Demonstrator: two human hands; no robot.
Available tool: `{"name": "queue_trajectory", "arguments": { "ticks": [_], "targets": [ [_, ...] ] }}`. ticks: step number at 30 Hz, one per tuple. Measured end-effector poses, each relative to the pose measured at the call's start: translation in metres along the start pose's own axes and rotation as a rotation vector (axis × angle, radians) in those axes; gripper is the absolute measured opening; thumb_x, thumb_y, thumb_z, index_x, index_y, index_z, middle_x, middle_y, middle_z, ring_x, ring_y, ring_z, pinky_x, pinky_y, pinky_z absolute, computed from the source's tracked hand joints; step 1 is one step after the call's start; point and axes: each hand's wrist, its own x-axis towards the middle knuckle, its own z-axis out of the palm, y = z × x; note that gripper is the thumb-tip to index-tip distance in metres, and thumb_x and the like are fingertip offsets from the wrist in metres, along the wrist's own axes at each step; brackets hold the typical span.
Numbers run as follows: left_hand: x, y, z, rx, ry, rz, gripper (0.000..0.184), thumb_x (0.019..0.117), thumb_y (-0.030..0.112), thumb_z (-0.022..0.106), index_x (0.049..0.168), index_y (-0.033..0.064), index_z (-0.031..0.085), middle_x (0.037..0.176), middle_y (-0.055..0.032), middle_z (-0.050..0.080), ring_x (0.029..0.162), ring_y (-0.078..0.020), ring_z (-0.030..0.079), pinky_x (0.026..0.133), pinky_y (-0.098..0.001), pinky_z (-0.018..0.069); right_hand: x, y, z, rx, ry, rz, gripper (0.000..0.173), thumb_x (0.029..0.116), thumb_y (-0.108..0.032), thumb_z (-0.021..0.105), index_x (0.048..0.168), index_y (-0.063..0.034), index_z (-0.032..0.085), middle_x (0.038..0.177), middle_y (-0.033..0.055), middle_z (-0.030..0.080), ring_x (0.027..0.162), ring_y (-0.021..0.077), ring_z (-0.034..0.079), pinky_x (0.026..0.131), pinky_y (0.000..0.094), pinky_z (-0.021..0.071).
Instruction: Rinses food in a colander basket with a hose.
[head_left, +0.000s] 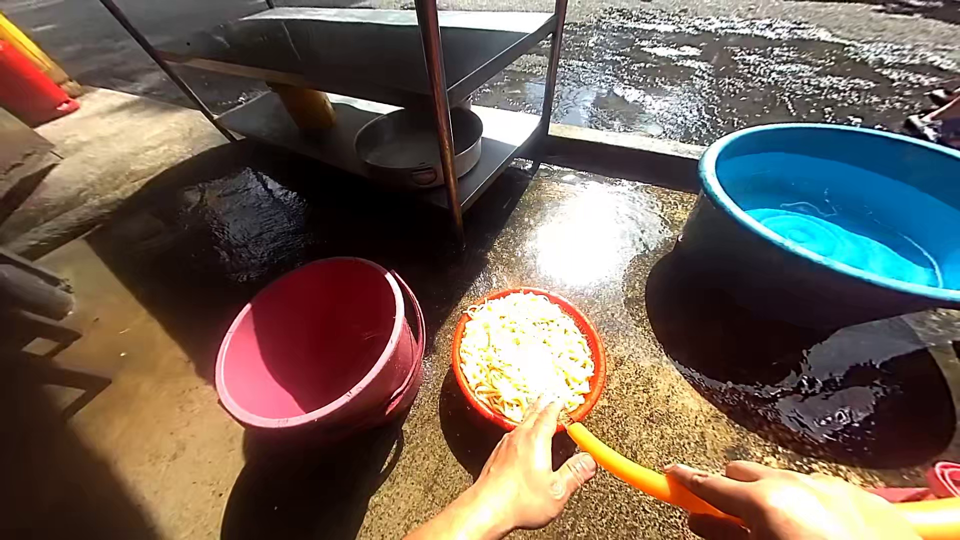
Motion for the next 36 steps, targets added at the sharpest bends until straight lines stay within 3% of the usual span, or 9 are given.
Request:
{"name": "queue_trajectory", "arguments": {
  "ticks": [8, 13, 19, 27, 31, 34, 36],
  "targets": [
    [-0.001, 0.002, 0.001, 0.005, -0.031, 0.008, 0.084, 0.0985, 0.064, 0.049, 0.162, 0.0097, 0.034, 0.169, -0.0098, 0.031, 0.152, -0.0196, 0.037, 0.122, -0.0432, 0.0359, -0.002, 0.0, -0.001, -0.017, -0.029, 0.014, 0.032, 0.0982, -0.036, 0.062, 0.127, -0.0317, 0.075, 0.098, 0.0145, 0.075, 0.089, 0.0384, 0.071, 0.076, 0.0614, 0.051],
    [-0.001, 0.002, 0.001, 0.016, -0.04, 0.022, 0.085, 0.0989, 0.063, 0.049, 0.164, 0.0114, 0.029, 0.164, -0.0114, 0.039, 0.148, -0.0216, 0.043, 0.12, -0.0459, 0.0391, -0.001, 0.001, -0.002, -0.015, -0.038, 0.009, 0.031, 0.0983, -0.037, 0.062, 0.126, -0.0319, 0.075, 0.098, 0.0141, 0.075, 0.089, 0.0383, 0.071, 0.075, 0.0614, 0.0511],
    [0.001, 0.0, 0.004, -0.008, -0.046, 0.043, 0.084, 0.0993, 0.061, 0.049, 0.163, 0.0098, 0.031, 0.165, -0.0119, 0.038, 0.15, -0.0207, 0.04, 0.122, -0.0441, 0.0369, -0.001, 0.002, 0.0, -0.019, -0.038, 0.015, 0.031, 0.0981, -0.037, 0.062, 0.125, -0.0318, 0.076, 0.098, 0.0139, 0.076, 0.089, 0.0384, 0.072, 0.075, 0.0616, 0.0513],
    [0.001, -0.005, 0.008, -0.017, -0.033, 0.065, 0.08, 0.1013, 0.06, 0.047, 0.163, 0.0108, 0.031, 0.164, -0.0112, 0.039, 0.148, -0.0216, 0.044, 0.12, -0.0455, 0.0394, 0.001, 0.007, 0.0, 0.0, -0.052, 0.024, 0.03, 0.0957, -0.037, 0.064, 0.123, -0.0332, 0.077, 0.098, 0.0129, 0.077, 0.089, 0.0396, 0.072, 0.072, 0.0631, 0.0515],
    [0.004, -0.03, 0.011, -0.004, 0.027, -0.088, 0.081, 0.1005, 0.059, 0.049, 0.163, 0.0121, 0.03, 0.159, -0.0116, 0.047, 0.144, -0.0221, 0.049, 0.12, -0.0455, 0.0405, 0.001, 0.018, 0.0, 0.002, -0.134, 0.048, 0.029, 0.0945, -0.038, 0.066, 0.12, -0.0337, 0.078, 0.099, 0.0146, 0.078, 0.091, 0.0413, 0.072, 0.073, 0.065, 0.0513],
    [0.015, -0.066, 0.018, -0.067, 0.134, -0.363, 0.077, 0.0984, 0.054, 0.057, 0.16, 0.0132, 0.037, 0.145, -0.0137, 0.06, 0.134, -0.0272, 0.059, 0.113, -0.0507, 0.0464, 0.002, 0.027, 0.001, -0.017, -0.182, 0.063, 0.03, 0.0952, -0.041, 0.065, 0.122, -0.036, 0.076, 0.102, 0.0136, 0.078, 0.095, 0.0406, 0.072, 0.076, 0.0639, 0.0524],
    [0.025, -0.089, 0.028, -0.265, 0.282, -0.568, 0.066, 0.1007, 0.045, 0.063, 0.152, 0.0069, 0.045, 0.134, -0.0182, 0.066, 0.124, -0.0293, 0.065, 0.108, -0.0492, 0.0508, 0.0, 0.032, 0.001, -0.004, -0.19, 0.06, 0.03, 0.0962, -0.041, 0.064, 0.123, -0.0346, 0.076, 0.102, 0.0149, 0.077, 0.096, 0.0414, 0.072, 0.077, 0.0645, 0.0524]
  ]
}}
